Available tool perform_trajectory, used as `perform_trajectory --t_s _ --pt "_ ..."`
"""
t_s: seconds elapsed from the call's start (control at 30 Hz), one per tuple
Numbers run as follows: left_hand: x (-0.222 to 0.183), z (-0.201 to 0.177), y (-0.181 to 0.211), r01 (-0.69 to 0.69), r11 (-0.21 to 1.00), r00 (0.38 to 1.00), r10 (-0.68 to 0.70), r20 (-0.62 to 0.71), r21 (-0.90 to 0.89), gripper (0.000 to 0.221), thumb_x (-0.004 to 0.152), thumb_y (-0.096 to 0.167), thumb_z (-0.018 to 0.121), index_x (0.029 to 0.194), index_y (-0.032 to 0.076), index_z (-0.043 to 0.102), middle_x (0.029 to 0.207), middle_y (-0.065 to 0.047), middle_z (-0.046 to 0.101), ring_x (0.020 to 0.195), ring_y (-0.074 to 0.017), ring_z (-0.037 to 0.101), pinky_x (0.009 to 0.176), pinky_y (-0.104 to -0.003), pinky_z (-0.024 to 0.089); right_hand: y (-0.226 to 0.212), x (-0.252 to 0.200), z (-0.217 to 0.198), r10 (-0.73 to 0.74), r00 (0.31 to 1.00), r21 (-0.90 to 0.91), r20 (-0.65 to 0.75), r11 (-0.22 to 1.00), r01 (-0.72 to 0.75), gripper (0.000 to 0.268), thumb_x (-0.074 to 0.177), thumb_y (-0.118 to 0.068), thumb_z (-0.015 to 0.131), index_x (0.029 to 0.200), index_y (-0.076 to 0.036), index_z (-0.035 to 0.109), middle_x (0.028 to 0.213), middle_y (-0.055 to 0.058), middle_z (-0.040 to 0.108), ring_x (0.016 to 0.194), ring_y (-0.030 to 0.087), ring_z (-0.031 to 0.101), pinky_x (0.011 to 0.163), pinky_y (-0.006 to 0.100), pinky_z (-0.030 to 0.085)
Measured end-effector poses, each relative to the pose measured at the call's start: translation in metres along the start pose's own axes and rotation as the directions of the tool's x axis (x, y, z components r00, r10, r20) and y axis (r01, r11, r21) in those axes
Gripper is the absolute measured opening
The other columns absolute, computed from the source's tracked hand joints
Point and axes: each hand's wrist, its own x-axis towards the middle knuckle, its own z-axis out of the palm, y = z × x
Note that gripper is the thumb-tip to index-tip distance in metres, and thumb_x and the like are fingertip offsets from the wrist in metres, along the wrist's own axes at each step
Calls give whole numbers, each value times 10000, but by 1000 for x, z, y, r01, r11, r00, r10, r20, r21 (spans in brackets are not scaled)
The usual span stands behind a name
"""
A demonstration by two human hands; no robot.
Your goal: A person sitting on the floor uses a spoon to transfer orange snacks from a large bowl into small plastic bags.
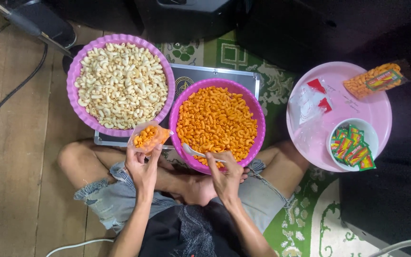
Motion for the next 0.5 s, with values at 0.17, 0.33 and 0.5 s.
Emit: perform_trajectory --t_s 0.17,0.33,0.5 --pt "-4 -10 9 -28 1000 1000 28 13 7 555 827 167 877 1273 3 590 1292 -209 615 1219 -300 635 1001 -407 527 2 1 13 -66 998 -174 -25 983 61 62 917 -208 799 919 -159 837 757 83 743 708 271 686 693 339 530" --pt "3 -18 11 -35 999 999 35 -14 -4 585 807 156 896 1302 73 596 1231 -172 636 1182 -325 671 985 -433 551 -2 10 0 -42 991 -178 -129 984 19 81 941 -210 787 916 -144 825 753 91 721 711 270 704 697 346 531" --pt "2 -21 14 -32 999 999 32 -11 1 597 840 166 874 1338 59 562 1267 -151 622 1245 -269 625 1030 -411 513 -10 5 31 -109 990 -264 -85 961 83 65 928 -303 788 913 -258 833 790 -27 752 775 173 742 768 270 537"
